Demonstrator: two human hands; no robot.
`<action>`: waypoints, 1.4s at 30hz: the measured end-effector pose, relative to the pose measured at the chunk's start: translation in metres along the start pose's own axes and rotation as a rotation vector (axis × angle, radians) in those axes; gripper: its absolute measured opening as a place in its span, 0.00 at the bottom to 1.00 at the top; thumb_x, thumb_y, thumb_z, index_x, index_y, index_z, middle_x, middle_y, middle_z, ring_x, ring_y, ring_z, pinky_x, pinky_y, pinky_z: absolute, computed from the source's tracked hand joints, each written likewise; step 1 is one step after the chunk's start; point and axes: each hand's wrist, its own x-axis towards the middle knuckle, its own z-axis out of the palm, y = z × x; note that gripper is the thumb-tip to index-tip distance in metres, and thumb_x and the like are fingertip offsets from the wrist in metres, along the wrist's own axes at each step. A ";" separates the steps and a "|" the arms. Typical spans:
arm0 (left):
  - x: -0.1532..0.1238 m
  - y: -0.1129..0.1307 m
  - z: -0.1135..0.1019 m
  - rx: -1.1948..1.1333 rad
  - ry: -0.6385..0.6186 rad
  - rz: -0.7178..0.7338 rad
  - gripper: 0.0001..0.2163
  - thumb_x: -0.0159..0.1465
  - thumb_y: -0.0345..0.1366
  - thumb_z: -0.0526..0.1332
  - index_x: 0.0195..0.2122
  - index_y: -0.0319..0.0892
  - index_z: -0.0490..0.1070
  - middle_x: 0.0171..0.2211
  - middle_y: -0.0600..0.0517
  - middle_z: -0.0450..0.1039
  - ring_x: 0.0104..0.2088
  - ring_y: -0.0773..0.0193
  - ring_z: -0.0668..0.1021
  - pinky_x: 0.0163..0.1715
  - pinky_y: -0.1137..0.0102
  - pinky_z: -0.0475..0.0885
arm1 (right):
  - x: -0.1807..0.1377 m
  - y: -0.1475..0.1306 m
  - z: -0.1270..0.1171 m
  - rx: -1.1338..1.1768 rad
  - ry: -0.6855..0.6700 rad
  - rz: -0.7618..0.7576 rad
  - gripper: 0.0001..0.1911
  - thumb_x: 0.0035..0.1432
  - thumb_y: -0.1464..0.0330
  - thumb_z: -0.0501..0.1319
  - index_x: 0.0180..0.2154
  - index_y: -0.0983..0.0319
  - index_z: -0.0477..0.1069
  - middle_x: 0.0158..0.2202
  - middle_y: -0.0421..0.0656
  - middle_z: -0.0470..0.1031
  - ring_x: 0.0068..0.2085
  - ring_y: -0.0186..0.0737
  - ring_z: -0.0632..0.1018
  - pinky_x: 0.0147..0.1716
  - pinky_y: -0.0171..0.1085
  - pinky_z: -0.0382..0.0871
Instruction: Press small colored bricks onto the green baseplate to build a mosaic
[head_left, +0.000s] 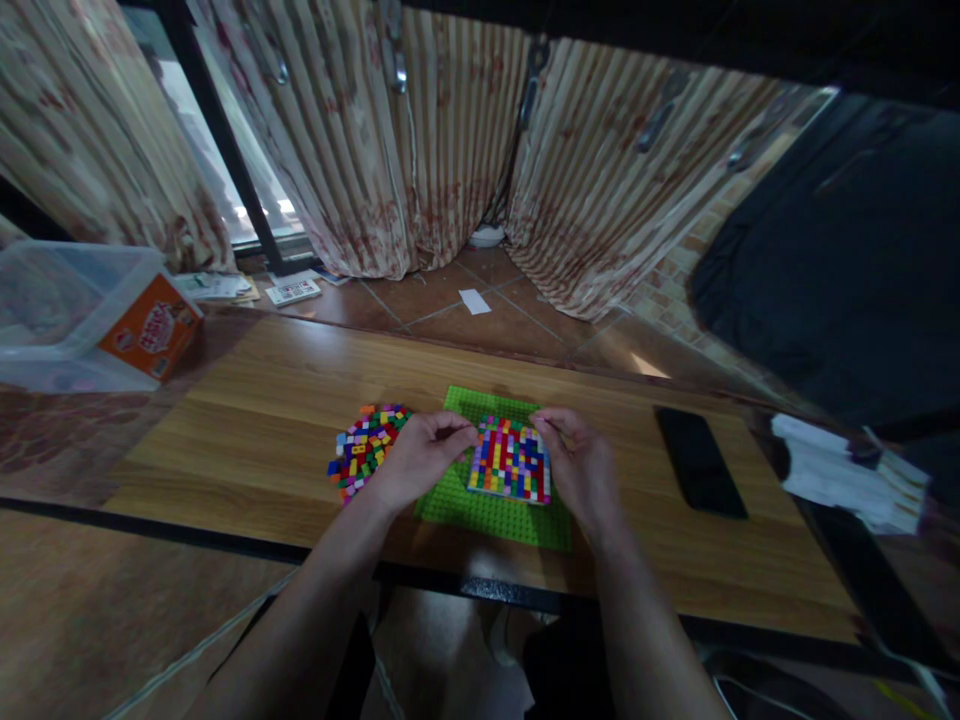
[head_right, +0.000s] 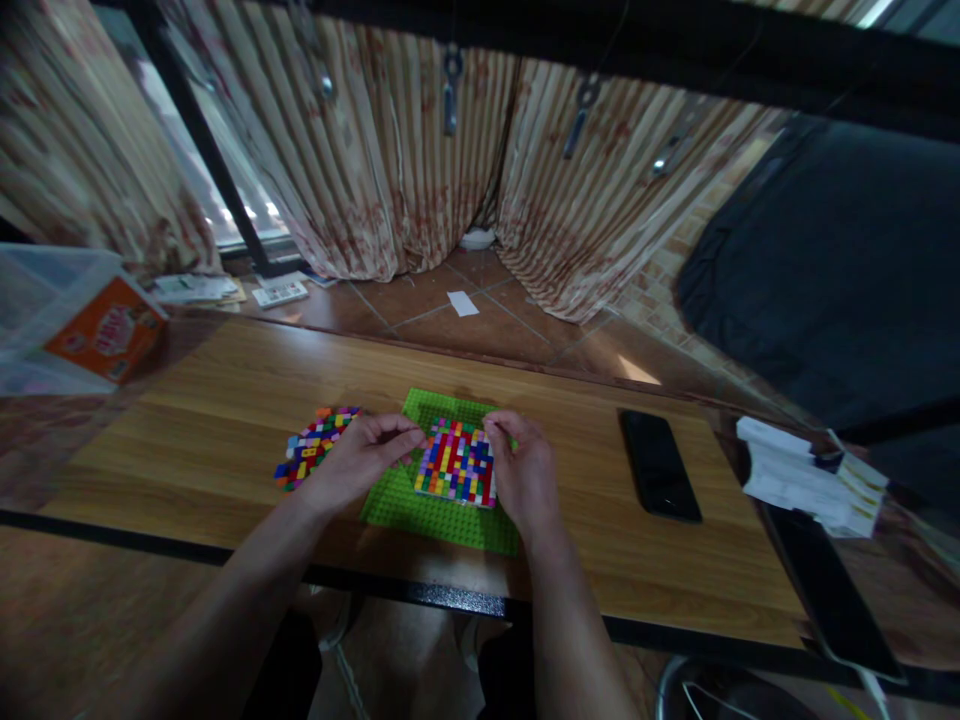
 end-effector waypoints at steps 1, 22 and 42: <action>0.000 0.000 0.000 -0.001 0.000 0.001 0.09 0.60 0.38 0.62 0.27 0.39 0.75 0.21 0.57 0.69 0.23 0.70 0.67 0.26 0.74 0.62 | 0.001 0.002 0.002 0.061 -0.008 0.042 0.12 0.59 0.58 0.61 0.37 0.57 0.79 0.40 0.45 0.82 0.44 0.46 0.80 0.49 0.47 0.70; 0.000 -0.017 0.000 0.231 -0.043 0.040 0.09 0.60 0.38 0.62 0.34 0.39 0.78 0.30 0.52 0.78 0.31 0.64 0.75 0.33 0.70 0.67 | 0.007 0.005 0.010 0.276 -0.021 0.304 0.16 0.40 0.57 0.73 0.31 0.58 0.83 0.34 0.45 0.84 0.37 0.47 0.81 0.40 0.45 0.74; 0.003 -0.016 -0.049 0.298 0.202 0.064 0.07 0.57 0.35 0.61 0.31 0.40 0.78 0.29 0.51 0.79 0.30 0.63 0.78 0.32 0.70 0.71 | 0.004 0.012 0.005 0.274 -0.130 0.341 0.22 0.43 0.54 0.71 0.39 0.58 0.82 0.35 0.43 0.83 0.34 0.43 0.80 0.35 0.42 0.73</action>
